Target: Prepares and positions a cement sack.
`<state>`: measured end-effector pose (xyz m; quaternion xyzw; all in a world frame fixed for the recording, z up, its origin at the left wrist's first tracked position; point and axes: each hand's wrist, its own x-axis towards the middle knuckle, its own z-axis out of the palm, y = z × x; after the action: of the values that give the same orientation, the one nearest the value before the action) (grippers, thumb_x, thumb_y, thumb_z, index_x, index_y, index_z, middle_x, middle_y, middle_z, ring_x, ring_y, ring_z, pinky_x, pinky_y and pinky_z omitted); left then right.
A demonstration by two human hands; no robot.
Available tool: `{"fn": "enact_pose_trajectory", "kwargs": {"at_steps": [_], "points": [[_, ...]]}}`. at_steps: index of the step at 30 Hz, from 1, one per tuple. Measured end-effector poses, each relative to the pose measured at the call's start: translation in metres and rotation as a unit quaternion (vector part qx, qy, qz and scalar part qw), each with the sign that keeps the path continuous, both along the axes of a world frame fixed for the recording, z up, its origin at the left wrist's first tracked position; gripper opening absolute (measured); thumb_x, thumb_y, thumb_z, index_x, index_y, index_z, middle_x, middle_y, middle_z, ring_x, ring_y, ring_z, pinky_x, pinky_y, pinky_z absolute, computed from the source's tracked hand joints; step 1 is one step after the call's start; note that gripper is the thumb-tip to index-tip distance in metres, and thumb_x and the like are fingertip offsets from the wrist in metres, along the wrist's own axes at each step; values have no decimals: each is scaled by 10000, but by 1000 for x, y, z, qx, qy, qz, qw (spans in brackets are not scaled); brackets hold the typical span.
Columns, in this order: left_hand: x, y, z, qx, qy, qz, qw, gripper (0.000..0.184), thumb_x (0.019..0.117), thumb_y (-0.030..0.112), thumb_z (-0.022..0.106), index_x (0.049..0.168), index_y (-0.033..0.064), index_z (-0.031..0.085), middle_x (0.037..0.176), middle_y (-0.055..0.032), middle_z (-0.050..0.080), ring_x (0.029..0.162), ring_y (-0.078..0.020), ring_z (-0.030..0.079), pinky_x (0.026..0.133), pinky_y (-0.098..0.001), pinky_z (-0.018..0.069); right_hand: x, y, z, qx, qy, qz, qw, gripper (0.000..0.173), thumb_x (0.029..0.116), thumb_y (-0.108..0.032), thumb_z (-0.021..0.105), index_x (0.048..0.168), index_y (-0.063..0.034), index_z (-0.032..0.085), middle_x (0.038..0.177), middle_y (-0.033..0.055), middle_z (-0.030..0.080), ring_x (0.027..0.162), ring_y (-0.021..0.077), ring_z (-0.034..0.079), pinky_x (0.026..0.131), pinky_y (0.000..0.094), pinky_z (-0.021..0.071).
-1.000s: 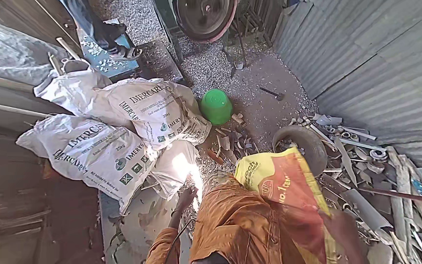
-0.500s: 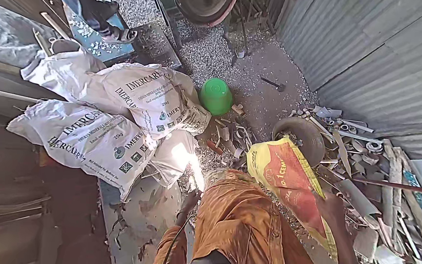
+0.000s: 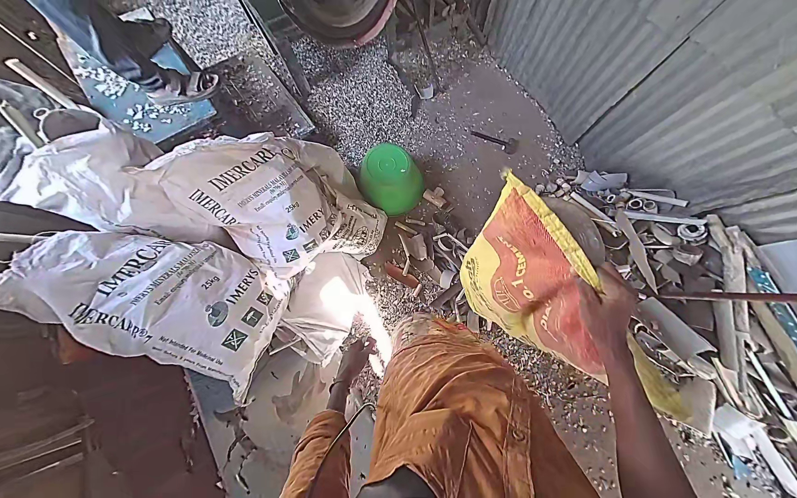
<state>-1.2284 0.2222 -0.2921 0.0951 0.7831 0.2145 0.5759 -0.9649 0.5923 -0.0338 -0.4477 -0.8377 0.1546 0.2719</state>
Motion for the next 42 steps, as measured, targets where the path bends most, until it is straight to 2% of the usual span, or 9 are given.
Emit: {"fn": "enact_pose_trajectory", "kwargs": {"at_steps": [5, 8, 13, 20, 25, 30, 36, 38, 42], "points": [[-4, 2, 3, 8, 13, 6, 1000, 334, 1101, 272, 476, 1333, 81, 621, 1098, -161, 721, 834, -270, 675, 746, -457, 539, -33, 18, 16, 40, 28, -15, 999, 322, 941, -142, 593, 745, 113, 616, 773, 234, 611, 734, 306, 602, 709, 453, 467], [3, -5, 3, -3, 8, 14, 1000, 321, 1099, 253, 480, 1322, 71, 624, 1069, -158, 712, 807, -249, 664, 737, -437, 538, -48, 29, 7, -30, -41, -49, 998, 260, 946, -91, 632, 816, 134, 644, 898, 293, 638, 860, 429, 636, 792, 593, 477], [17, -17, 25, -56, -7, -36, 998, 374, 1105, 273, 456, 1353, 40, 612, 1211, -230, 675, 1061, -359, 668, 954, -544, 503, -69, 52, -25, -227, -235, -126, 937, 345, 1029, -250, 613, 1062, 85, 692, 1126, 311, 669, 1130, 472, 625, 953, 633, 451], [35, -73, 8, -69, -6, 74, 995, 361, 1092, 262, 498, 1340, 27, 617, 1203, -250, 670, 1046, -372, 671, 931, -543, 516, -69, 34, -23, -69, -96, -188, 975, 330, 1007, -192, 608, 1066, 118, 704, 1097, 346, 677, 1089, 506, 640, 958, 646, 446], [34, -72, 26, -86, -13, 47, 995, 381, 1088, 276, 497, 1348, 27, 621, 1269, -246, 661, 1221, -384, 618, 1065, -573, 433, -49, 75, -55, -178, -120, -233, 948, 410, 1016, -286, 637, 1147, 99, 690, 1158, 335, 666, 1150, 463, 622, 1023, 597, 435], [25, -66, 23, -67, 5, 131, 989, 324, 1088, 259, 504, 1308, 69, 647, 1120, -183, 692, 928, -289, 675, 842, -484, 537, -31, 75, -42, -123, -70, -238, 961, 425, 1039, -251, 580, 1161, 148, 663, 1158, 382, 640, 1160, 493, 600, 1062, 584, 399], [3, -53, 28, -83, -13, 51, 995, 405, 1087, 336, 490, 1339, 47, 623, 1161, -223, 688, 1009, -343, 685, 939, -534, 514, -33, 86, 1, -91, -72, -202, 972, 438, 1030, -269, 586, 1129, 148, 674, 1079, 364, 663, 1070, 452, 635, 1008, 562, 438], [1, -54, 24, -70, 10, 109, 992, 362, 1094, 307, 487, 1335, 76, 630, 1121, -160, 721, 897, -262, 701, 831, -453, 548, -32, 81, 23, -44, -67, -201, 976, 453, 1022, -271, 601, 1098, 171, 668, 1042, 376, 655, 1032, 452, 628, 991, 544, 427], [-8, -44, 12, -56, 13, 108, 992, 349, 1092, 292, 499, 1332, 71, 624, 1099, -158, 712, 835, -243, 681, 779, -435, 547, 2, 104, 22, -52, -163, -167, 971, 468, 1024, -272, 594, 1091, 189, 647, 1096, 441, 621, 1101, 587, 596, 1017, 701, 371]]}}
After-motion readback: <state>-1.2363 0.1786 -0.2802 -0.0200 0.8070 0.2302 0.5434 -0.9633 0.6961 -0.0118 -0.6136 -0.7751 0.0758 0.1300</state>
